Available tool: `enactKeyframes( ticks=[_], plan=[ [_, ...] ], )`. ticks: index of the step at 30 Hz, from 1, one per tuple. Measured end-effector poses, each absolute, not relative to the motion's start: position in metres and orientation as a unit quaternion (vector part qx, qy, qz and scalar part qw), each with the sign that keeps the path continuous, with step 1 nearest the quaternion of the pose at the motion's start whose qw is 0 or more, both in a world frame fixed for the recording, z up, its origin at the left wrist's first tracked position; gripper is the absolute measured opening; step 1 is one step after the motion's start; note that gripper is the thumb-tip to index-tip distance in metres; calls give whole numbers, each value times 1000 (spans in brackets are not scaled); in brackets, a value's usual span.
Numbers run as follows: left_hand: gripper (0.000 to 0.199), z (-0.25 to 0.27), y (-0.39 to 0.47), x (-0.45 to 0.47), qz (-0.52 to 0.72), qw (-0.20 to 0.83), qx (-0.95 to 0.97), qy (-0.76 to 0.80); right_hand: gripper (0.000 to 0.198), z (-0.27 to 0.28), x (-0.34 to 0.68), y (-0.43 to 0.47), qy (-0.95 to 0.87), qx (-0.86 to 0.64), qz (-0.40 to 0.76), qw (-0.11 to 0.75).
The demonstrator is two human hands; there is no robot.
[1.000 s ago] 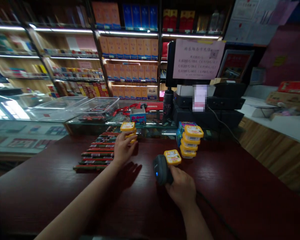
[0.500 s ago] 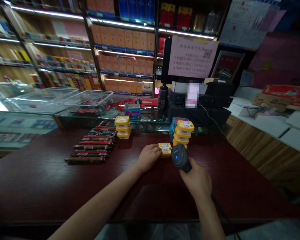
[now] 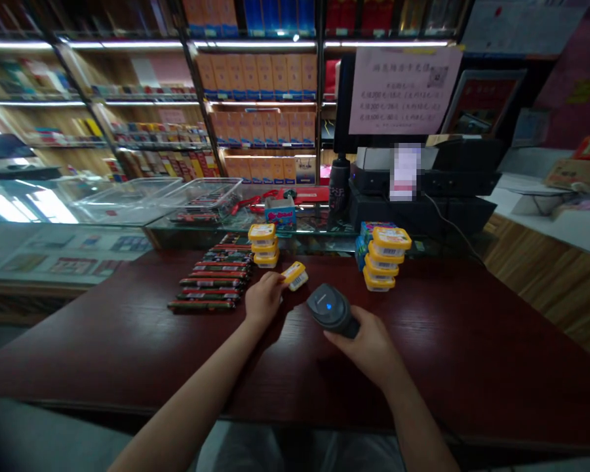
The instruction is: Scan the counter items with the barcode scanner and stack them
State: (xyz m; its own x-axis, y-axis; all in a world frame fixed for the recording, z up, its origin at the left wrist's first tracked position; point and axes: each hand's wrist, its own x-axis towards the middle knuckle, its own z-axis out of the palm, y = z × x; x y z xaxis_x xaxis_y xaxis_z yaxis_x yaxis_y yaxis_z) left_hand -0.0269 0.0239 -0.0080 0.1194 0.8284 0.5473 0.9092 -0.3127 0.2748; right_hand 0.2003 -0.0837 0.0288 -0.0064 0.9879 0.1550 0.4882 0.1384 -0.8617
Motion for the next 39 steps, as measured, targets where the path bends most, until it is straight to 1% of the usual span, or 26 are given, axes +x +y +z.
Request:
enactKeyframes(
  ticks=[6, 13, 19, 21, 25, 26, 28, 31, 33, 36, 39],
  plan=[
    [13, -18, 25, -28, -373, 52, -727, -574, 34, 37, 188, -89, -637, -571, 346, 386],
    [9, -20, 25, -28, -399, 17, -706, -585, 29, 32, 185, -95, -642, -589, 285, 400],
    [10, -20, 24, -28, -422, -8, -708, -566, 30, 39, 193, -95, -683, -577, 266, 361],
    [9, -21, 25, -28, -439, -23, -712, -547, 31, 39, 197, -91, -697, -592, 230, 333],
    [11, -19, 24, -31, -483, -55, -714, -504, 29, 31, 202, -77, -698, -676, 58, 229],
    [12, -18, 23, -32, -493, -59, -715, -492, 28, 26, 203, -73, -697, -683, 24, 216],
    [12, -14, 21, -34, -510, -62, -719, -468, 28, 16, 204, -67, -708, -669, -17, 224],
    [10, -3, 19, -38, -538, -47, -712, -449, 29, -2, 205, -63, -718, -645, -50, 258],
    [9, 8, 23, -43, -554, -22, -702, -447, 28, -12, 206, -63, -728, -630, -72, 260],
    [10, 35, 38, -55, -558, 25, -698, -448, 28, -19, 206, -64, -736, -623, -81, 254],
    [10, 69, 63, -71, -547, 70, -704, -447, 29, -20, 207, -65, -734, -620, -71, 269]
  ],
)
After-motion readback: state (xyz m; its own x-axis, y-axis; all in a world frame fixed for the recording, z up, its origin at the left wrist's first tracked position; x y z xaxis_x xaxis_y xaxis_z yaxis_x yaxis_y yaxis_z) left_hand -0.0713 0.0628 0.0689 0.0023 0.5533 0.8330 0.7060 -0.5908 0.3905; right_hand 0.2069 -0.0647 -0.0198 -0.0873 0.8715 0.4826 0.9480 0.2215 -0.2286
